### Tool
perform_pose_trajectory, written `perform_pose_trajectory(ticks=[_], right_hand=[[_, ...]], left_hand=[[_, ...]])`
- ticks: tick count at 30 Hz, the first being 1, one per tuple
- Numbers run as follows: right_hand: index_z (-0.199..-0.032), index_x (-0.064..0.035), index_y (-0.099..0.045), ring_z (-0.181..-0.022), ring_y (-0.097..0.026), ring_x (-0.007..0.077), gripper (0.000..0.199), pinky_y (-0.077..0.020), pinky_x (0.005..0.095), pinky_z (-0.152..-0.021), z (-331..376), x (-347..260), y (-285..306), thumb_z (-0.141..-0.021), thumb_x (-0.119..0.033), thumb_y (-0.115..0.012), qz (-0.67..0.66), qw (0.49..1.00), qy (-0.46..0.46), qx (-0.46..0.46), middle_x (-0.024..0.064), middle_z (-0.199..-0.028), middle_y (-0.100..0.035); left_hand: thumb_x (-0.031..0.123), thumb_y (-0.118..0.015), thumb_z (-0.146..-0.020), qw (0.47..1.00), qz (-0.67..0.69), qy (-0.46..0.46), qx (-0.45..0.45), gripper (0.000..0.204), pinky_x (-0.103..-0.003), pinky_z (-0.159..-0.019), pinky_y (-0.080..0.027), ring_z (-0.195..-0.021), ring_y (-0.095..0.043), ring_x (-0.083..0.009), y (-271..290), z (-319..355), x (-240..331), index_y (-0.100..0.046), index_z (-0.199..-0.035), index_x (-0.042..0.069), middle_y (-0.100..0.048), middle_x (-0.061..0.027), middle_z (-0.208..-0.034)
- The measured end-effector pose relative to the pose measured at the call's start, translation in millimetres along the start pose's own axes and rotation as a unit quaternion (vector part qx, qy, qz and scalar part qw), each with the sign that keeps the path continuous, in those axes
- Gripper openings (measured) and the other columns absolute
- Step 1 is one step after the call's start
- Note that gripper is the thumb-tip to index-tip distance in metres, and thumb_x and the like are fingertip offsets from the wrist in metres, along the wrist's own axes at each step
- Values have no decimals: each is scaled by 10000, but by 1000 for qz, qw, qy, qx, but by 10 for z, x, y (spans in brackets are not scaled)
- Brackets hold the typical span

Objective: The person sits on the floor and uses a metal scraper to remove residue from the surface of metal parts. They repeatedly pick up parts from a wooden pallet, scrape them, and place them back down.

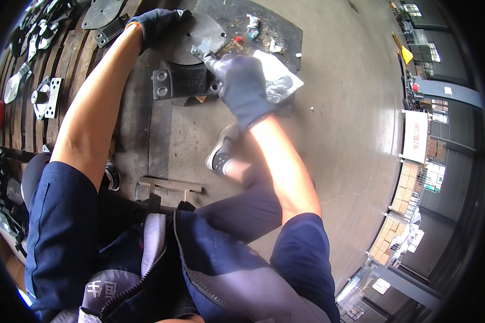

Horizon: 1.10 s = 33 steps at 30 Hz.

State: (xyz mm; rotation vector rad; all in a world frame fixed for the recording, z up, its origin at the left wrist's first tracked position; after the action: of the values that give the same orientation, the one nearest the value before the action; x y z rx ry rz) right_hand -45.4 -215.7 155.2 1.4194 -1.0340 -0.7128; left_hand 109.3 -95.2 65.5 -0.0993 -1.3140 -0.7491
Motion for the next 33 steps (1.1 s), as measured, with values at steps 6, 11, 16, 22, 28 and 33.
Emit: perform_pose_trajectory(ticks=[6, 11, 16, 22, 28, 33], right_hand=[[-1005, -179, -707, -731, -643, 288, 379, -526, 362, -684, 89, 112, -46, -726, 23, -550, -304, 949, -68, 44, 104, -849, -658], [-979, -106, -708, -721, -643, 273, 267, -514, 328, -648, 225, 344, 13, -769, 3, -584, -346, 896, -187, 206, 119, -763, -650], [-1010, -166, -695, -694, -636, 267, 292, -504, 362, -618, 54, 80, 84, -745, -61, -632, -92, 985, -96, 111, 87, -764, -641], [-1091, -235, -660, -733, -659, 241, 382, -515, 365, -638, -61, -61, -37, -736, -95, -629, 38, 996, -50, -68, 61, -821, -656], [-1157, -212, -630, -716, -620, 298, 457, -497, 400, -622, 3, -188, 80, -729, -55, -601, -80, 997, 17, 5, 119, -814, -631], [-1071, -70, -671, -801, -673, 244, 408, -530, 295, -687, 330, 94, 55, -748, 114, -503, -380, 908, -106, 138, 116, -915, -690]], left_hand=[[513, -572, -881, 999, 36, 34, 4, 456, -277, -670, -471, -697, -572, -94, 62, -3, -70, -690, -946, 77, -660, -6, -829], [517, -570, -881, 998, 43, 35, 1, 462, -275, -673, -470, -702, -571, -93, 44, -30, -62, -690, -945, 75, -659, -6, -829], [520, -567, -881, 998, 46, 36, 1, 468, -274, -677, -469, -708, -571, -92, 35, 5, -52, -690, -944, 73, -658, -5, -830], [524, -564, -881, 997, 59, 43, 6, 475, -272, -682, -467, -715, -570, -90, 35, 53, -49, -691, -942, 70, -658, -4, -831], [513, -543, -894, 996, 66, 57, 26, 463, -277, -695, -471, -724, -575, -100, 53, -28, -156, -681, -948, 75, -656, -5, -830], [463, -474, -935, 998, -39, 23, 36, 408, -287, -733, -485, -756, -598, -123, 37, -134, -159, -648, -982, 97, -663, -33, -843]])
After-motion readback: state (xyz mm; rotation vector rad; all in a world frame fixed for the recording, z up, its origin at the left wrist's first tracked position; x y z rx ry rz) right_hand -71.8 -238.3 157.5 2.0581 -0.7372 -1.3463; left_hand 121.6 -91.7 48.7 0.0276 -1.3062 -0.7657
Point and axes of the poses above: each hand's wrist, its own z-axis away from the middle knuckle, its own y-axis out of the back of the hand, x = y × z, the point moved 9 cm from there along -z, towards the middle knuckle
